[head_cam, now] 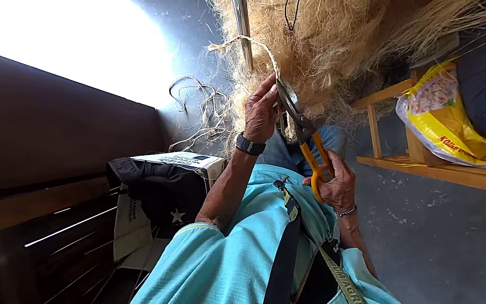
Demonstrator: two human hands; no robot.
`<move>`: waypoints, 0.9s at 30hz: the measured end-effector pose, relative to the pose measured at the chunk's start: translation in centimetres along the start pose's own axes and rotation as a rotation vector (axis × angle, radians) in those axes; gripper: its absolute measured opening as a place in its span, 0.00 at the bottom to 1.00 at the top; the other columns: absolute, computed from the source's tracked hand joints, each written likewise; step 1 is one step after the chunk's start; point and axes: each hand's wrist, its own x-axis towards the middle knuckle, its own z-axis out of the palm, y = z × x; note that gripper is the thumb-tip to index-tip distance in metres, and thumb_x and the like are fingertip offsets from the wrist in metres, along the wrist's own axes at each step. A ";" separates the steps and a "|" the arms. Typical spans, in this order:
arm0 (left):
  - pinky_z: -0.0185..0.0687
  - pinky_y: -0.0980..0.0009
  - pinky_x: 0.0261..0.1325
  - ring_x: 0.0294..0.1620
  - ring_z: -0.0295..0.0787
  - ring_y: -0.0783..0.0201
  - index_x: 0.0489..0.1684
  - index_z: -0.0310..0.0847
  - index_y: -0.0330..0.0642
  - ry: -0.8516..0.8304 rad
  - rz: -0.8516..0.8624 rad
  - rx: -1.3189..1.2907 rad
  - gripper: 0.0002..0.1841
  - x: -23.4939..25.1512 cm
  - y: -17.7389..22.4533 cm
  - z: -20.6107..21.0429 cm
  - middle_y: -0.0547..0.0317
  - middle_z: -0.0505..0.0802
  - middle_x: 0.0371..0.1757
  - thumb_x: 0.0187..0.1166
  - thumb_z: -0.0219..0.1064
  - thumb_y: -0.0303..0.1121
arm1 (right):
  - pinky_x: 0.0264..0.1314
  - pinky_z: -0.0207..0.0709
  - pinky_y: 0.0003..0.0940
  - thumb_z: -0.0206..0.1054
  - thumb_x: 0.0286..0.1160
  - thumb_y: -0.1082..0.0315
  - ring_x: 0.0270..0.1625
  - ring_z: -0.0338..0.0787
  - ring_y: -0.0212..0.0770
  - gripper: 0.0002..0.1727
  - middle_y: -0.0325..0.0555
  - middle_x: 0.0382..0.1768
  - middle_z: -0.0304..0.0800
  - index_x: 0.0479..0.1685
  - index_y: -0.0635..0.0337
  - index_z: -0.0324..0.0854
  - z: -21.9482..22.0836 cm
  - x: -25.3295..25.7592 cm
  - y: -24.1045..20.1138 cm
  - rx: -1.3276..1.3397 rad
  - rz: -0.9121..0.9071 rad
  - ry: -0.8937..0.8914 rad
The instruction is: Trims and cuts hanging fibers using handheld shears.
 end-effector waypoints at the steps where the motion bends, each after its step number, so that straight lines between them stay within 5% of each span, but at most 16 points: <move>1: 0.91 0.68 0.46 0.43 0.93 0.65 0.74 0.75 0.35 -0.002 0.005 -0.005 0.19 0.0 0.0 -0.1 0.52 0.94 0.50 0.88 0.54 0.26 | 0.51 0.85 0.36 0.84 0.49 0.40 0.45 0.89 0.39 0.51 0.54 0.48 0.91 0.70 0.72 0.79 0.0 0.0 0.0 0.006 -0.002 0.002; 12: 0.86 0.73 0.32 0.30 0.87 0.68 0.68 0.79 0.38 -0.056 -0.024 -0.088 0.16 -0.3 0.3 -0.6 0.54 0.92 0.42 0.88 0.52 0.28 | 0.50 0.85 0.38 0.83 0.50 0.39 0.45 0.89 0.41 0.50 0.56 0.49 0.91 0.69 0.71 0.80 -0.3 0.4 -0.3 -0.067 -0.029 0.030; 27: 0.84 0.73 0.34 0.33 0.86 0.68 0.71 0.79 0.33 -0.045 0.025 0.147 0.18 -0.5 0.5 0.0 0.51 0.93 0.49 0.88 0.54 0.27 | 0.47 0.85 0.45 0.82 0.54 0.43 0.44 0.90 0.47 0.46 0.59 0.49 0.92 0.69 0.70 0.81 -0.9 0.5 0.0 -0.171 -0.060 0.088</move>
